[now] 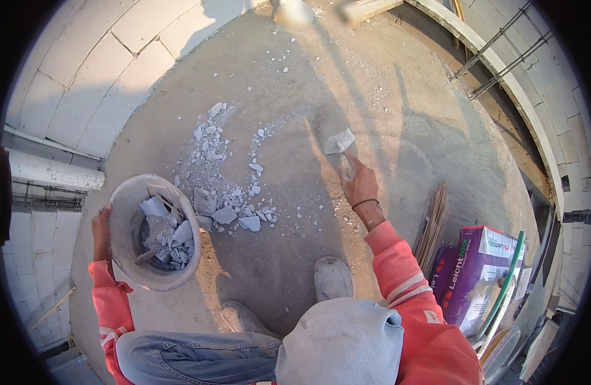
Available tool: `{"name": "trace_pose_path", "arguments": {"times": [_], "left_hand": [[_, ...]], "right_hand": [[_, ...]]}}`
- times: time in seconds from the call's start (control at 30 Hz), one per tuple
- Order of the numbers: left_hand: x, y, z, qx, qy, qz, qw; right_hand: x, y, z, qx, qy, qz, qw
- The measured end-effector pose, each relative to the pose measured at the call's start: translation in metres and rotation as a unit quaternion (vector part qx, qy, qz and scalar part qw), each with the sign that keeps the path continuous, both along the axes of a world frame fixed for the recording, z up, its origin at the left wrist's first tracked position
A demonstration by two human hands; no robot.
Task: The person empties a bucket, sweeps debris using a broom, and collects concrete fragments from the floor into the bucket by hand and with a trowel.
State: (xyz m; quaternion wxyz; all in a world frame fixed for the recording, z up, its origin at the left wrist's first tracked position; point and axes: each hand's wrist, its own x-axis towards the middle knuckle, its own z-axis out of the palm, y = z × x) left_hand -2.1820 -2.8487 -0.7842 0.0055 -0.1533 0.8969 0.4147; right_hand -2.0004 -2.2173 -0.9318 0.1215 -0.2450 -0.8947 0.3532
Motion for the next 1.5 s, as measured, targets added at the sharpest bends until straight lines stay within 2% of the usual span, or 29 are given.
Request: {"name": "trace_pose_path", "arguments": {"times": [0.07, 0.13, 0.2, 0.3, 0.37, 0.4, 0.47, 0.6, 0.67, 0.73, 0.8, 0.87, 1.0, 1.03, 1.1, 1.2, 1.23, 1.37, 1.47, 1.5], "left_hand": [[0.0, 0.0, -0.001, -0.005, -0.006, 0.0, 1.0], [0.004, 0.008, 0.009, -0.012, -0.011, 0.004, 1.0], [0.014, 0.025, 0.017, -0.065, -0.009, 0.008, 0.998], [0.015, 0.006, 0.004, -0.068, 0.007, 0.025, 0.997], [0.018, 0.007, 0.002, -0.092, 0.021, 0.034, 0.995], [0.019, 0.007, 0.003, -0.12, 0.038, 0.036, 0.991], [0.019, 0.005, 0.005, -0.13, 0.032, 0.035, 0.99], [0.006, -0.005, -0.001, -0.117, 0.013, 0.009, 0.993], [0.007, 0.008, 0.006, -0.118, 0.014, 0.012, 0.993], [0.006, 0.012, 0.006, -0.113, 0.015, 0.022, 0.993], [0.003, 0.009, 0.003, -0.129, 0.015, 0.027, 0.991], [0.005, 0.015, 0.005, -0.129, 0.016, 0.028, 0.991], [-0.001, 0.009, 0.0, -0.097, 0.014, 0.012, 0.995], [0.002, 0.021, 0.01, -0.1, 0.018, 0.017, 0.995], [0.012, 0.051, 0.022, -0.095, 0.004, 0.033, 0.995], [0.021, 0.069, 0.033, -0.132, 0.0, 0.027, 0.991], [0.024, 0.072, 0.035, -0.136, -0.001, 0.043, 0.99], [0.033, 0.072, 0.036, -0.172, -0.001, 0.062, 0.983], [0.028, 0.063, 0.03, -0.162, -0.006, 0.06, 0.985], [0.026, 0.06, 0.029, -0.152, -0.005, 0.056, 0.987]], "right_hand": [[-0.021, -0.037, -0.003, -0.013, -0.02, 0.086, 0.996], [-0.026, -0.057, 0.014, -0.036, -0.007, 0.105, 0.994], [-0.03, -0.059, 0.018, -0.056, 0.003, 0.131, 0.99], [-0.015, 0.007, 0.008, 0.006, 0.081, -0.021, 0.996], [0.0, 0.092, -0.014, 0.068, 0.12, -0.095, 0.986], [0.008, 0.12, -0.003, 0.104, 0.06, -0.173, 0.978], [0.024, 0.202, -0.023, 0.072, -0.033, -0.274, 0.959], [0.018, 0.247, -0.019, -0.001, -0.085, -0.327, 0.941], [-0.006, 0.236, -0.018, 0.008, -0.077, -0.281, 0.957], [-0.033, 0.202, -0.008, -0.044, -0.095, -0.196, 0.975], [-0.057, 0.175, -0.035, 0.094, 0.005, -0.077, 0.993], [-0.074, 0.124, -0.01, 0.104, 0.009, -0.011, 0.994], [-0.092, 0.055, -0.011, 0.029, 0.023, 0.093, 0.995], [-0.093, 0.037, -0.01, 0.027, 0.028, 0.097, 0.994], [-0.091, 0.001, -0.009, -0.042, 0.022, 0.182, 0.982], [-0.083, -0.033, 0.012, -0.023, -0.017, 0.191, 0.981], [-0.087, -0.03, -0.003, -0.037, 0.05, 0.18, 0.982], [-0.119, 0.018, -0.016, -0.002, 0.062, 0.094, 0.994], [-0.14, 0.027, -0.01, -0.042, -0.005, 0.158, 0.986], [-0.143, 0.021, -0.017, -0.021, 0.033, 0.19, 0.981]]}}
